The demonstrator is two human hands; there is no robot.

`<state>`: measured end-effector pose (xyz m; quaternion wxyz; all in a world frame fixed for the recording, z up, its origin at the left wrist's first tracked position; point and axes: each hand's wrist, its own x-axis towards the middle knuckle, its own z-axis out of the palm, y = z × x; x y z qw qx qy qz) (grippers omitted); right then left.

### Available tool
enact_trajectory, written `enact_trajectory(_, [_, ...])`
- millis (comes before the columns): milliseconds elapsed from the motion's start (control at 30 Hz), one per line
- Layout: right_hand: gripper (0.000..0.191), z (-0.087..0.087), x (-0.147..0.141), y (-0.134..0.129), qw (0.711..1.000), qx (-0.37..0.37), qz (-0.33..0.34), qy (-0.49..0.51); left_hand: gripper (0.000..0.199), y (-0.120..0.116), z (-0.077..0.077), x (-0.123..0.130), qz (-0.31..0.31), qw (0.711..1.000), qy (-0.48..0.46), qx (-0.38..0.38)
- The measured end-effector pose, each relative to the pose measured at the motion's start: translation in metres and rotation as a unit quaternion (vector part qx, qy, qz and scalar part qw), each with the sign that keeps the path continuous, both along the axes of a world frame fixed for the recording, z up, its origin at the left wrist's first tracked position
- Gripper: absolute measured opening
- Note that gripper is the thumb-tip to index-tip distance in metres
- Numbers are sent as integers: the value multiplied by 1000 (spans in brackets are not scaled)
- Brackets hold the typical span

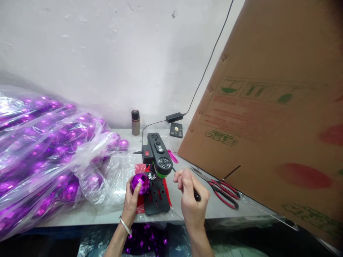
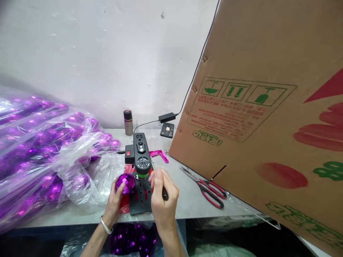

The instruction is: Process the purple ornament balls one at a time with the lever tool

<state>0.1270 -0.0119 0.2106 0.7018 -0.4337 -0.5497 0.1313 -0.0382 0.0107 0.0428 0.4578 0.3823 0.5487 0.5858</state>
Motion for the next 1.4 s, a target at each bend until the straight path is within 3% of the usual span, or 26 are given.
enact_trajectory(100, [60, -4, 0, -2, 1000, 0, 8, -1, 83, -8, -16, 13, 8, 999, 35, -8])
enact_trajectory(233, [55, -7, 1, -5, 1000, 9, 22, -6, 84, -14, -34, 25, 0, 994, 105, 34])
enact_trajectory(400, [51, -9, 2, -7, 999, 15, 32, -12, 81, -15, -43, 28, -39, 972, 214, 91])
enact_trajectory(767, [50, -13, 1, -10, 999, 8, 37, -8, 86, 0, -30, 34, -109, 968, 215, 77])
enact_trajectory(1067, [43, -51, 1, -5, 996, 92, 15, -8, 83, -2, -25, 33, -127, 963, 230, 64])
enact_trajectory(1400, [43, -68, -5, -1, 994, 98, -7, 40, 84, -1, -27, 33, -127, 958, 248, 73])
